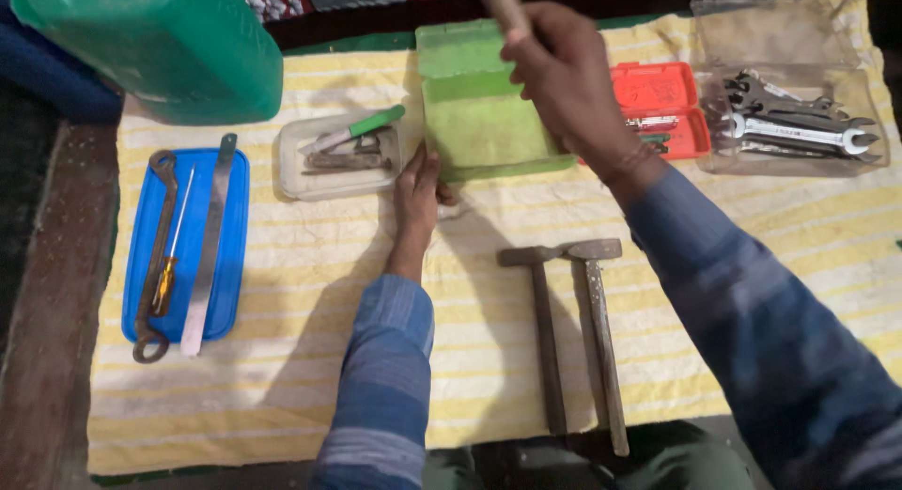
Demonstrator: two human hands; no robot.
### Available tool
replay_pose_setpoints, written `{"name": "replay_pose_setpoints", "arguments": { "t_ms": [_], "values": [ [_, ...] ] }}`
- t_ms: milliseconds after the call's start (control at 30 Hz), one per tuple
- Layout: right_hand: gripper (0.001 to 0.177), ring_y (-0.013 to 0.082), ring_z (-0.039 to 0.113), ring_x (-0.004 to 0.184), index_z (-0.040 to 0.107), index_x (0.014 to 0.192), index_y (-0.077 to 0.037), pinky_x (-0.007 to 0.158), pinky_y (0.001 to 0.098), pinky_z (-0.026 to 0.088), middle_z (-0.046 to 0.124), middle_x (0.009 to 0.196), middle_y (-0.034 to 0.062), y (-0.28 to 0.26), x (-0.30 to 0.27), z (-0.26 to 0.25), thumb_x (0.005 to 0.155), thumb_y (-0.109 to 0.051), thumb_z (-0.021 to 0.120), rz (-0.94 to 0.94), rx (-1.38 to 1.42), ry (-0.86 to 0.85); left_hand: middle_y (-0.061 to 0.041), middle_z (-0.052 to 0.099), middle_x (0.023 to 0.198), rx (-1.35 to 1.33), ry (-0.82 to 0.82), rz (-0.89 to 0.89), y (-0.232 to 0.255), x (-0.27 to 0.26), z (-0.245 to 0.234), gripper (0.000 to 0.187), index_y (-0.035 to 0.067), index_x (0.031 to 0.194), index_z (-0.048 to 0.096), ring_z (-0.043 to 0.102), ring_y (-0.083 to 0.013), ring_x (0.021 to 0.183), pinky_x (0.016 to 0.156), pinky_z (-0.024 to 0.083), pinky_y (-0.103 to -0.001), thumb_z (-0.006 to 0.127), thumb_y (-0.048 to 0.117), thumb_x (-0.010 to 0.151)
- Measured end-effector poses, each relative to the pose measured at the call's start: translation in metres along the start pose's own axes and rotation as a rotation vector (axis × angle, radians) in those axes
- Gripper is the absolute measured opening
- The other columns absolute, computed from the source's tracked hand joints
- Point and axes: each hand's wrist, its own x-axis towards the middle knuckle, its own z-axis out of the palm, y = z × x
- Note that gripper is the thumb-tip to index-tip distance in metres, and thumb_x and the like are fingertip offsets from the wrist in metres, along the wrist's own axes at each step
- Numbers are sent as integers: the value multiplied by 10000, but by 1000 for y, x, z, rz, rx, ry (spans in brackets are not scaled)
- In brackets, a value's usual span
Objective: The person removes hammers, screwdrivers, pliers, scissors, and wrenches from plastic storage boxes and lays them onto a striped cloth, then arranges the tools in neat rows by type, handling them one at a time.
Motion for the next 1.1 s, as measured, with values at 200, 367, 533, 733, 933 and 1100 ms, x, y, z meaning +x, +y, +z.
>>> {"name": "replay_pose_setpoints", "arguments": {
  "t_ms": [200, 367, 533, 733, 933, 1100],
  "values": [
    [236, 48, 595, 846, 639, 1241, 26, 738, 228, 497, 681, 971, 0, -54, -124, -16, 1124, -179, 628, 163, 213, 95, -2, 631, 798, -43, -3, -28, -6, 3, -3, 641, 67, 1548, 454, 564, -78, 551, 506, 543, -262, 570, 429, 1032],
    [245, 43, 563, 682, 649, 1143, -3, 562, 246, 469, 652, 787, 7, -65, -219, 29, 1008, -207, 656, 502, 88, 13, 0, 596, 791, -79, -5, 16, -10, 5, -1, 626, 53, 1533, 514, 578, -74, 555, 493, 570, -272, 613, 407, 1027],
    [267, 282, 688, 628, 646, 1069, 4, 556, 394, 515, 685, 759, 175, -53, -274, 75, 936, -224, 690, 553, -244, -68, 9, 633, 773, -34, 6, 8, -7, 6, -1, 598, 92, 1529, 501, 583, -63, 545, 485, 582, -261, 602, 392, 1021],
    [282, 404, 658, 679, 588, 1060, 17, 593, 491, 508, 647, 779, 214, -28, -294, 97, 966, -235, 675, 403, -394, -75, 16, 571, 684, -15, 0, 10, -1, 2, -1, 580, 88, 1530, 521, 579, -57, 551, 493, 586, -257, 601, 382, 1036],
    [297, 400, 647, 711, 568, 1020, 5, 638, 507, 506, 634, 888, 208, -27, -292, 101, 982, -273, 666, 445, -462, -150, 36, 606, 771, -28, 4, -6, 3, 1, 1, 583, 79, 1533, 487, 588, -48, 586, 508, 597, -261, 601, 363, 1036],
    [350, 396, 663, 759, 576, 1111, 22, 683, 490, 539, 626, 993, 226, -32, -291, 102, 963, -280, 672, 438, -469, -164, 22, 590, 759, -30, 14, -19, 6, -1, 2, 584, 65, 1522, 519, 580, -51, 573, 497, 588, -256, 596, 371, 1031]
  ]
}}
